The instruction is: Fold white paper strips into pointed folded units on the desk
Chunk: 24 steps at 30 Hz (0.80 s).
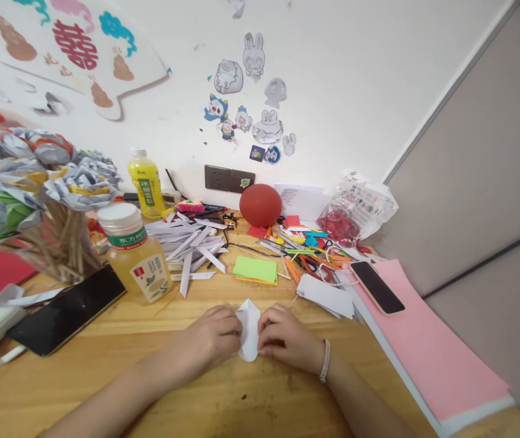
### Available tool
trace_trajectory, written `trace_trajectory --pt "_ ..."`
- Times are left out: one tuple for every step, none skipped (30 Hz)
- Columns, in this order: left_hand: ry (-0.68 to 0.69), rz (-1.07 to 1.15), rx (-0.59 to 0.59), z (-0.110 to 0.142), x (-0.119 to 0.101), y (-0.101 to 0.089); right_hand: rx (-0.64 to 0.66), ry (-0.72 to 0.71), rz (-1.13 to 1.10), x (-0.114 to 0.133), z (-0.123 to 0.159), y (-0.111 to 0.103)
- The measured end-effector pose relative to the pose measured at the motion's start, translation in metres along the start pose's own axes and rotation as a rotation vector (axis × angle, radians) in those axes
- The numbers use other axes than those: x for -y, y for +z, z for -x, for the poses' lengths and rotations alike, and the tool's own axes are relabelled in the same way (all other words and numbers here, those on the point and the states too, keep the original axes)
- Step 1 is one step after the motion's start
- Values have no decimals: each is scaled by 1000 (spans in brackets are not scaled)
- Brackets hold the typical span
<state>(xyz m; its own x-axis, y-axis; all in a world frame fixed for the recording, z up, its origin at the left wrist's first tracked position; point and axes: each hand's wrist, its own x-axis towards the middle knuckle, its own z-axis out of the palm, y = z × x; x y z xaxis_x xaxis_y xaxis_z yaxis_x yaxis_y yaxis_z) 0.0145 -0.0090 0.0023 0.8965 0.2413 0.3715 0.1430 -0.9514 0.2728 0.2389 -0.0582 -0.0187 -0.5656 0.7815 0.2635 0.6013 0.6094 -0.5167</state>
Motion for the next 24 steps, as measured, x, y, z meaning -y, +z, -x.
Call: trace_trajectory --pt "-32 44 -5 0 1 2 -1 16 0 1 0 0" --pt "-74 90 -11 0 1 4 -9 38 1 2 -1 0" --pt "-122 130 -19 0 2 6 -22 65 5 3 -1 1" --pt "-171 163 -30 0 2 9 -37 94 11 4 -2 2" --pt "-217 184 -46 0 2 12 -53 124 16 4 -2 3" --pt "-261 194 -64 -1 1 15 -64 151 21 5 -2 4" --pt "-300 197 -80 -2 1 18 -72 175 24 6 -3 5" --pt "-335 196 -94 -2 0 20 -77 194 26 7 -3 6" --pt "-363 197 -101 -3 0 22 -84 211 26 8 -4 8" --pt "-386 200 -103 -4 -1 23 -93 226 24 9 -4 9" --pt "-401 207 -103 -4 -1 24 -104 240 21 10 -4 10" --pt "-410 214 -103 -5 -2 24 -115 254 17 11 -5 10" --pt "-415 218 -104 -6 -3 24 -126 267 13 12 -5 11" --pt "-421 216 -108 -7 -3 25 -134 279 11 13 -5 12" --pt "-430 206 -114 -7 -5 25 -142 291 11 15 -5 13" --pt "-443 189 -121 -8 -6 26 -150 303 15 16 -5 15" --pt "-458 168 -131 -9 -8 27 -157 314 20 16 -5 16" --pt "-472 148 -143 -10 -10 28 -166 322 28 17 -5 17" --pt "-485 131 -153 -10 -12 29 -173 328 38 17 -5 18" --pt "-495 117 -162 -11 -13 30 -180 331 48 18 -5 19" --pt "-502 107 -168 -11 -15 31 -185 333 56 18 -5 20" --pt "-509 98 -171 -11 -16 32 -187 334 63 19 -5 21" --pt "-518 87 -172 -11 -17 32 -187 337 67 19 -5 21" --pt "-529 76 -173 -11 -18 33 -186 341 67 20 -5 21"
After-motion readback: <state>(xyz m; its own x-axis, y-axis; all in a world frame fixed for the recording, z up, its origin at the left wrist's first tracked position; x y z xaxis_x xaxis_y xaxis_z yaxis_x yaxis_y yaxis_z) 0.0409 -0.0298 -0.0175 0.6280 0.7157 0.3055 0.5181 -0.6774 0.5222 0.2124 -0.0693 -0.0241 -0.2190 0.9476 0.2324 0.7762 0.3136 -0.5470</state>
